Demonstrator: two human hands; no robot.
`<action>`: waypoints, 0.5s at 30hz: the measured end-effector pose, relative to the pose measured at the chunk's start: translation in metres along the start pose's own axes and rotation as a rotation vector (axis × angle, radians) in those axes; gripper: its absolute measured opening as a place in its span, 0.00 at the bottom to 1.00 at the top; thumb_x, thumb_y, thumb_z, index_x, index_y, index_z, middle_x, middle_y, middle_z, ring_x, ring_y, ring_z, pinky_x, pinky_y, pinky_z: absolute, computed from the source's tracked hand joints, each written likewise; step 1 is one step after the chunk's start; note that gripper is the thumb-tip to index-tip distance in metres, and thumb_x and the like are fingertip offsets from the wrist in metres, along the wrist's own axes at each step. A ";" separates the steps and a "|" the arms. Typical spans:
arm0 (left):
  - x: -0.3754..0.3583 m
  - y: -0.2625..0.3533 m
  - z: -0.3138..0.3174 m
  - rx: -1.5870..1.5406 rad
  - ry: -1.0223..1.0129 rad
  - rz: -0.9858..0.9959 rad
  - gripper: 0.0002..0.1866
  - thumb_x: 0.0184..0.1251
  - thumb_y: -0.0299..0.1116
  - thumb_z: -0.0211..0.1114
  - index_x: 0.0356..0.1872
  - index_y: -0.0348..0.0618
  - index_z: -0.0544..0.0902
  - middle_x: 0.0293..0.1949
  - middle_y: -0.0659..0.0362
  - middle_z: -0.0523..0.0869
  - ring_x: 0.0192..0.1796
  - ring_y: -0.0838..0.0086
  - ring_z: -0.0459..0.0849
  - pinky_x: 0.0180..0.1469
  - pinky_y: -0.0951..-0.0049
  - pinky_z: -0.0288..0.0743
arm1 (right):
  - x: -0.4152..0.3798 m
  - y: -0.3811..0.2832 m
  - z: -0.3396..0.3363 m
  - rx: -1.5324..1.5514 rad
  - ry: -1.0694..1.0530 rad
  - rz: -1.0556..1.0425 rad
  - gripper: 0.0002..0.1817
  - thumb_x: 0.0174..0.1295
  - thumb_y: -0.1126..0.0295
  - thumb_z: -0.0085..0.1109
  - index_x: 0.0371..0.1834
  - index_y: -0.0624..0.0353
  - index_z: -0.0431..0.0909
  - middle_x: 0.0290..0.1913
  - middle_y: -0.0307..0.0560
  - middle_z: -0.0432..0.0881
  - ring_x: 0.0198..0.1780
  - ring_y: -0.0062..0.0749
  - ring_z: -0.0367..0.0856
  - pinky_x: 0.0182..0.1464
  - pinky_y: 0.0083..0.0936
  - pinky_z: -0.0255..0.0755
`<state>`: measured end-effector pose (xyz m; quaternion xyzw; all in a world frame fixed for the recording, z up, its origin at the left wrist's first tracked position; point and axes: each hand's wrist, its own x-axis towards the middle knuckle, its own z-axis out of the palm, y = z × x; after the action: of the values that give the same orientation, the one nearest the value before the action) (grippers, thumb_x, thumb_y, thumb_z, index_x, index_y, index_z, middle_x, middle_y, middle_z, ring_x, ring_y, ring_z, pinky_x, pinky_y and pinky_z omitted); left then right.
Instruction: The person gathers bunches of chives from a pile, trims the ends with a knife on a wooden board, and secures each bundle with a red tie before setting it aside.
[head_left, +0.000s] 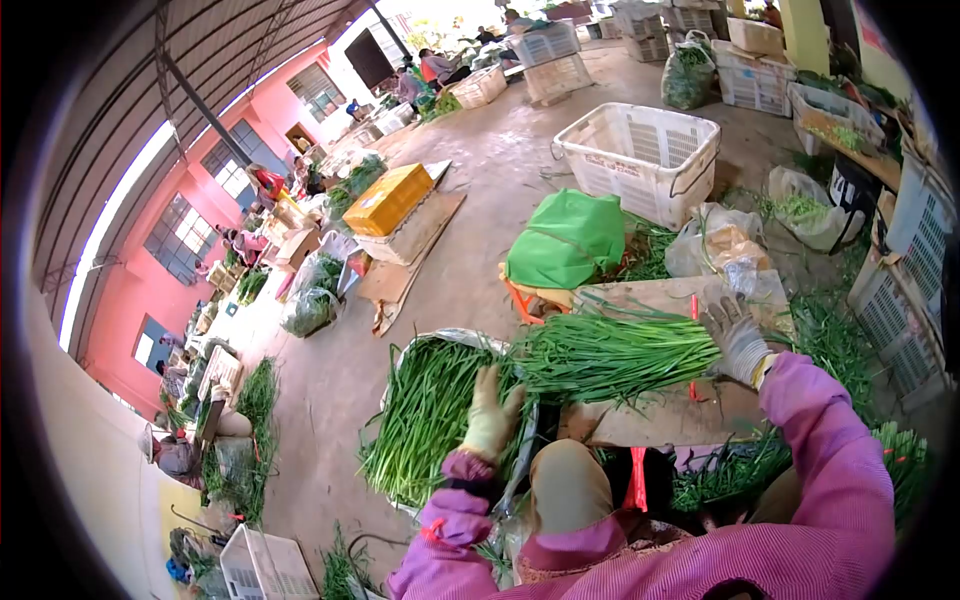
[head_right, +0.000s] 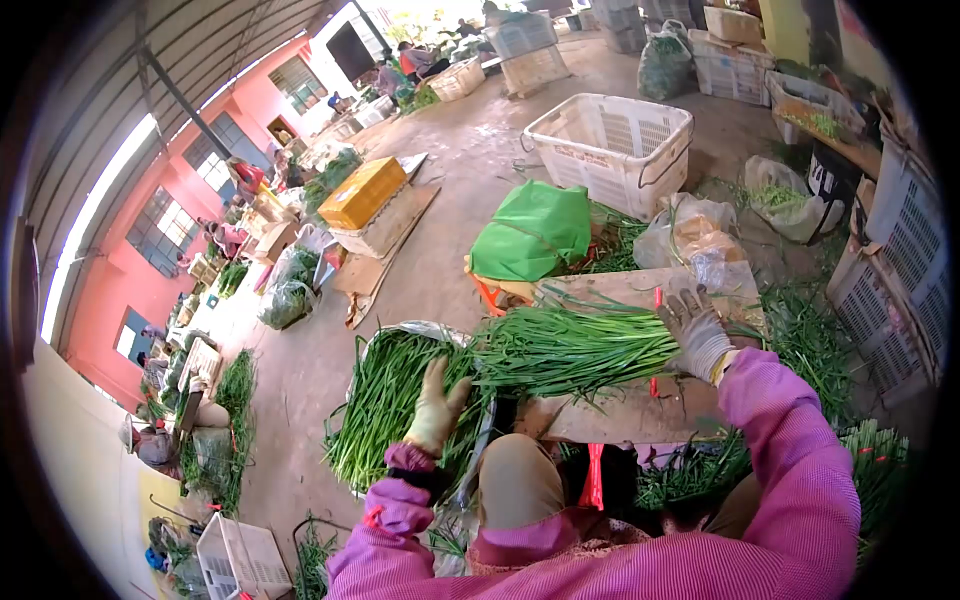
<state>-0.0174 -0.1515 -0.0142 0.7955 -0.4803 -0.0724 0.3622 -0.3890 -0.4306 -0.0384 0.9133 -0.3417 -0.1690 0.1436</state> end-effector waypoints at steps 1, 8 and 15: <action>-0.016 -0.028 -0.006 0.064 0.043 0.001 0.36 0.68 0.48 0.65 0.69 0.34 0.67 0.70 0.37 0.65 0.74 0.48 0.62 0.74 0.61 0.58 | -0.004 0.000 0.002 0.017 0.041 0.026 0.59 0.53 0.26 0.53 0.80 0.54 0.47 0.81 0.50 0.49 0.81 0.48 0.42 0.78 0.56 0.28; -0.122 -0.055 -0.069 0.052 0.164 -0.256 0.34 0.71 0.50 0.61 0.69 0.33 0.67 0.72 0.39 0.63 0.74 0.48 0.62 0.74 0.60 0.58 | -0.049 -0.008 -0.034 -0.010 0.059 0.086 0.47 0.65 0.33 0.42 0.80 0.52 0.48 0.81 0.47 0.49 0.81 0.46 0.42 0.79 0.54 0.25; -0.178 -0.099 -0.072 -0.123 0.205 -0.446 0.32 0.72 0.46 0.61 0.67 0.32 0.69 0.71 0.39 0.65 0.73 0.48 0.63 0.74 0.59 0.57 | -0.072 -0.030 -0.044 0.040 0.044 0.113 0.41 0.70 0.39 0.38 0.80 0.51 0.50 0.81 0.46 0.49 0.82 0.44 0.42 0.79 0.53 0.25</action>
<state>-0.0073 0.0580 -0.0670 0.8614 -0.2484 -0.0986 0.4319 -0.4051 -0.3538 0.0047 0.8987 -0.3926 -0.1337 0.1423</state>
